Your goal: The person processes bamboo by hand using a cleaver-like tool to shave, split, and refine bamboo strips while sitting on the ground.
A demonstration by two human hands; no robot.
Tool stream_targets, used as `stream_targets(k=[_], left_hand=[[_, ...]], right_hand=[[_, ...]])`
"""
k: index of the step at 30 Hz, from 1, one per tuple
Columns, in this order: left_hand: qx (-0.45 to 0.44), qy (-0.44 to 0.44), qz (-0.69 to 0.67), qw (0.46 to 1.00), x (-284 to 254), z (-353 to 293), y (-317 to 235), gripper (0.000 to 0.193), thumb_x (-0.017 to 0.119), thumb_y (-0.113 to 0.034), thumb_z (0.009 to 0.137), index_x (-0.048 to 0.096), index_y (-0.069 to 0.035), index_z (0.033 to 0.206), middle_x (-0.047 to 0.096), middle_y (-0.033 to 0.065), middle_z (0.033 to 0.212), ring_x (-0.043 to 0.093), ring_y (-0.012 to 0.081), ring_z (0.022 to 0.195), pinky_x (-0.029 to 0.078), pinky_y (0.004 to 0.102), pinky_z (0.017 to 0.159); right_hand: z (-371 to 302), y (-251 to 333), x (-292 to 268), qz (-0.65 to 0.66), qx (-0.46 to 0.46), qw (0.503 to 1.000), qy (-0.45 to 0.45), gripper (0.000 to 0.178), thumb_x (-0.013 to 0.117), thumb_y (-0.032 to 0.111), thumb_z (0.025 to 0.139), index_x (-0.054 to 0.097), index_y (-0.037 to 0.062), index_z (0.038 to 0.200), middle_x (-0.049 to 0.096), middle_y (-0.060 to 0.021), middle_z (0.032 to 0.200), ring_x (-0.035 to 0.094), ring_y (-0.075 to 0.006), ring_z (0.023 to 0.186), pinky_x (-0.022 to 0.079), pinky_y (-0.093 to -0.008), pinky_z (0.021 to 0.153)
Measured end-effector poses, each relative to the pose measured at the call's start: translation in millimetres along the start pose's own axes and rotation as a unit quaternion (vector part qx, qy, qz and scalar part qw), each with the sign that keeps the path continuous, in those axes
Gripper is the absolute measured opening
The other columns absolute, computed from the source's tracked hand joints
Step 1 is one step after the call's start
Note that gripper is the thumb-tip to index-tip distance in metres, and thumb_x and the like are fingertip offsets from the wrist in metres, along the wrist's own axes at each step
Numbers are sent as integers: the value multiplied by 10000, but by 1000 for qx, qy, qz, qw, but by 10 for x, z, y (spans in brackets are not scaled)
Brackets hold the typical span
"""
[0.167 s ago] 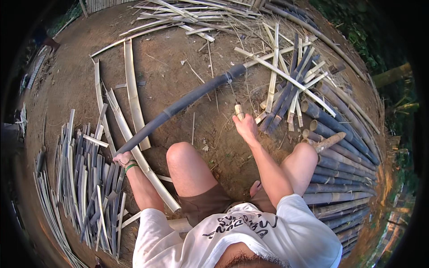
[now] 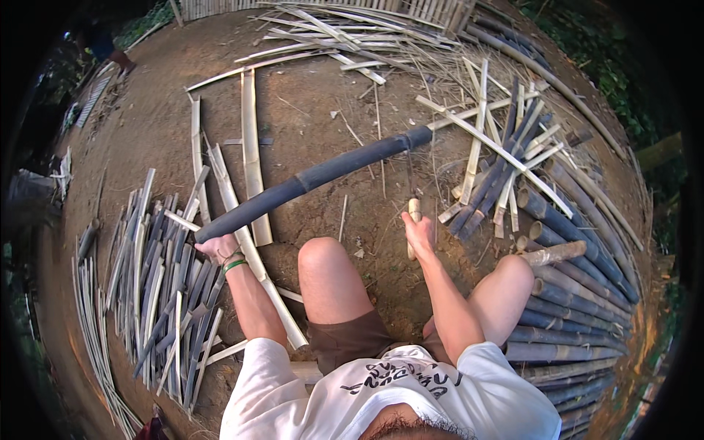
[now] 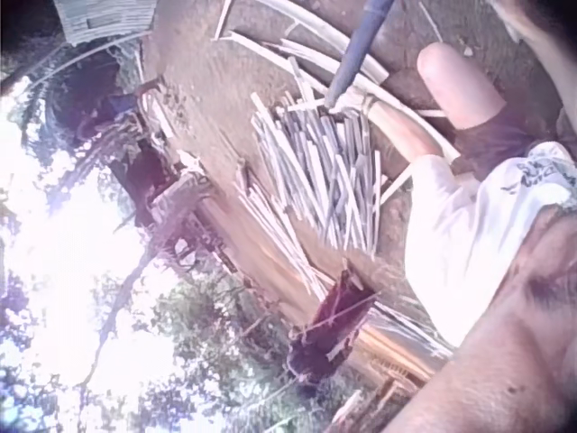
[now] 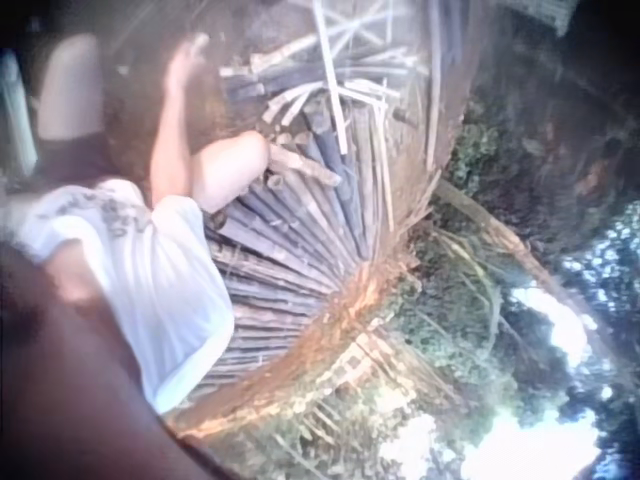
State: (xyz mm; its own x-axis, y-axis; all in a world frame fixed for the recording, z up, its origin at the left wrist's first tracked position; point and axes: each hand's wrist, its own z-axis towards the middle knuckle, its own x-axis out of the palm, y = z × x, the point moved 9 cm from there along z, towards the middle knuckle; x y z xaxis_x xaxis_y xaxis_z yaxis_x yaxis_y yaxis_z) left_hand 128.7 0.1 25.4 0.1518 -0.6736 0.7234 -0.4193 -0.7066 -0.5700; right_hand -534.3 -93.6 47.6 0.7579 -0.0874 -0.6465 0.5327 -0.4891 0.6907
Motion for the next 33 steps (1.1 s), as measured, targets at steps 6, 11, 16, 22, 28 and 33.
stream_targets(k=[6,11,16,22,28,33], left_hand=[[13,-143,87,986,1438,-1132,-286,868,383,-730,938,638,25,1280,634,202,1334,602,323,1221,429,428,1098],[63,-68,92,992,2762,-2535,-653,925,324,-692,982,482,117,1402,541,257,1427,546,383,1295,419,444,1139],[95,270,-21,958,4085,-3914,-589,859,316,-653,1013,532,131,1291,604,256,1282,633,367,1145,540,426,1046],[70,491,-116,861,5082,-5536,-489,619,381,-519,1064,594,62,1072,668,134,1036,658,249,872,569,387,827],[151,484,-150,849,5063,-6399,-588,553,381,-468,1085,598,29,975,610,64,906,572,191,805,470,347,805],[224,580,-105,776,4601,-6677,-105,570,360,-557,1070,426,-101,735,501,35,716,466,151,668,399,284,674]], right_hand=[[-332,-173,-74,178,55,982,-15,458,773,411,889,610,-7,798,626,-67,647,614,-174,553,486,-338,520],[-812,682,-832,262,-45,964,11,487,711,484,924,620,38,751,607,-29,627,576,-140,557,446,-316,554],[-1203,1228,-1958,331,-196,923,1,394,683,407,963,636,39,830,604,-23,646,556,-107,586,439,-296,558],[-1753,1593,-3097,351,-348,868,-42,326,690,316,967,637,7,1056,636,-20,776,598,-97,667,488,-268,624],[-2174,1873,-3653,392,-436,810,-19,353,699,255,961,591,-18,1155,643,-43,856,606,-91,737,506,-257,681],[-2393,2098,-3703,410,-456,790,-24,369,735,319,942,609,-12,1042,602,-7,687,530,-68,604,417,-264,545]])
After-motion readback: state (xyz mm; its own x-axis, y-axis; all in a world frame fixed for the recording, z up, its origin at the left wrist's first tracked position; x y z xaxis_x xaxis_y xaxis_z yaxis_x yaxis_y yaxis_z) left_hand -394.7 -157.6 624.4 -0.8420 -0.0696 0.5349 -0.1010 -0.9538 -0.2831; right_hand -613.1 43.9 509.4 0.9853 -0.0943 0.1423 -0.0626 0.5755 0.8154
